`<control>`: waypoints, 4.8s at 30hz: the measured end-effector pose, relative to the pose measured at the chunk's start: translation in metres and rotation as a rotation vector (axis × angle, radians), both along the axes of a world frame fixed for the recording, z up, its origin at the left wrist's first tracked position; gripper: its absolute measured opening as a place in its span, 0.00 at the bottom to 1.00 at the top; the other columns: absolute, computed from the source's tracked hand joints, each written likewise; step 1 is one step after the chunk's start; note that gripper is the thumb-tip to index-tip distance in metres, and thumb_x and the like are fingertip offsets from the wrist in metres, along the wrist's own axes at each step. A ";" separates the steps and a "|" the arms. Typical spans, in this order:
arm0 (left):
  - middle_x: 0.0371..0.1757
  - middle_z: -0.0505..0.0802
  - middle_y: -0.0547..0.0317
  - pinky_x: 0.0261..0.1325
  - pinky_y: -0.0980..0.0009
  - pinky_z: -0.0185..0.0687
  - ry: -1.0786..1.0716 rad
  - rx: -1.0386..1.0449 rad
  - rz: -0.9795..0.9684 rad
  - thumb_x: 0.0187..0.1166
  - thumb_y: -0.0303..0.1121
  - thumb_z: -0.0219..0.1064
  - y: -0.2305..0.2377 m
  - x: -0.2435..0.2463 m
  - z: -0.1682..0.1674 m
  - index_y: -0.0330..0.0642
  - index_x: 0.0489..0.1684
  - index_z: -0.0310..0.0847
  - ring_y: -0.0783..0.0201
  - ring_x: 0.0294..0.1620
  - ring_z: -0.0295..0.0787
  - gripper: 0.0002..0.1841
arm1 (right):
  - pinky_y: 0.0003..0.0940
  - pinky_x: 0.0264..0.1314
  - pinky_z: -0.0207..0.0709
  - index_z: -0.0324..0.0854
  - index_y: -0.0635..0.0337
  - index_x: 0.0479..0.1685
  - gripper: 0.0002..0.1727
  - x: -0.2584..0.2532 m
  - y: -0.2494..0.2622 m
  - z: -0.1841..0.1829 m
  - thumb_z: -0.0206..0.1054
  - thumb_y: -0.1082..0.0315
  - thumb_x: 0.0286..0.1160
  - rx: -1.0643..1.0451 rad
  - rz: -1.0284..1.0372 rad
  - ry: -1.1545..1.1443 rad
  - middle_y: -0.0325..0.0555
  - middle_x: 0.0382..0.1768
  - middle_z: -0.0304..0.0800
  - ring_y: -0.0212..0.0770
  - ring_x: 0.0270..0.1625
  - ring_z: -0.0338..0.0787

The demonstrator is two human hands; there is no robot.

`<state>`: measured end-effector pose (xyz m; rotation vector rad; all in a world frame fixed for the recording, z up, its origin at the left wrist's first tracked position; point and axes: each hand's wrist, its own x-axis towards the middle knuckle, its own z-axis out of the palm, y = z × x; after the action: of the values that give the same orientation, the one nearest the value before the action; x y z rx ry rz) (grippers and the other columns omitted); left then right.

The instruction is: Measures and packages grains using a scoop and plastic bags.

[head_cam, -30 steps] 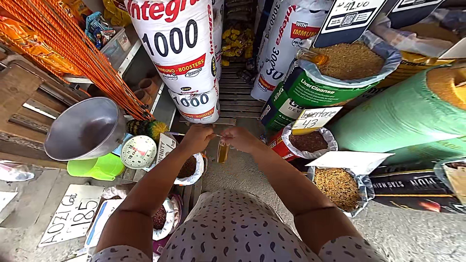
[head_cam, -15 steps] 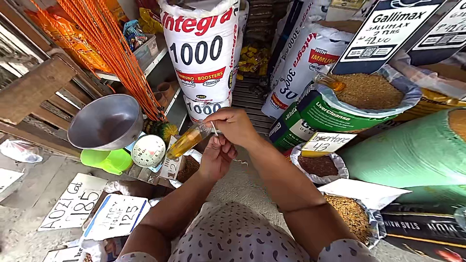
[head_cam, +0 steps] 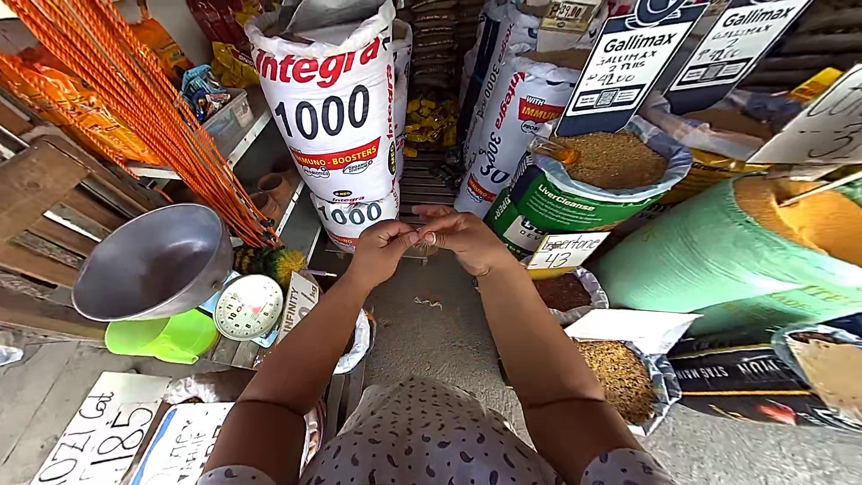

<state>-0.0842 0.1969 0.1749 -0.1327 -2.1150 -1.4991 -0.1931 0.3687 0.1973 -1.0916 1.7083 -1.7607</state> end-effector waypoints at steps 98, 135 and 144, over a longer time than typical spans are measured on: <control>0.49 0.91 0.59 0.73 0.59 0.83 0.564 0.020 0.132 0.89 0.32 0.61 0.051 -0.017 -0.026 0.41 0.41 0.82 0.63 0.64 0.89 0.08 | 0.39 0.75 0.76 0.77 0.50 0.31 0.07 0.063 -0.010 -0.054 0.61 0.73 0.75 -0.470 -0.287 -0.081 0.42 0.60 0.87 0.37 0.75 0.80; 0.35 0.93 0.72 0.48 0.74 0.91 0.227 0.127 -0.198 0.91 0.36 0.59 0.177 -0.121 -0.031 0.48 0.40 0.84 0.76 0.38 0.91 0.09 | 0.30 0.69 0.81 0.89 0.65 0.37 0.11 -0.030 0.132 -0.102 0.67 0.67 0.82 -0.397 -0.468 0.176 0.44 0.49 0.93 0.30 0.62 0.87; 0.61 0.91 0.44 0.64 0.57 0.88 -0.219 0.007 -0.345 0.85 0.33 0.65 0.156 -0.311 -0.054 0.30 0.67 0.79 0.58 0.57 0.92 0.18 | 0.34 0.70 0.83 0.93 0.43 0.42 0.10 -0.074 0.177 -0.141 0.66 0.57 0.85 -0.407 -0.655 0.032 0.31 0.53 0.94 0.32 0.63 0.89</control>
<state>-0.3951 0.3533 0.1205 -0.3623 -2.3492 -1.7877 -0.2666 0.5457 0.0560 -0.7421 1.9165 -2.5911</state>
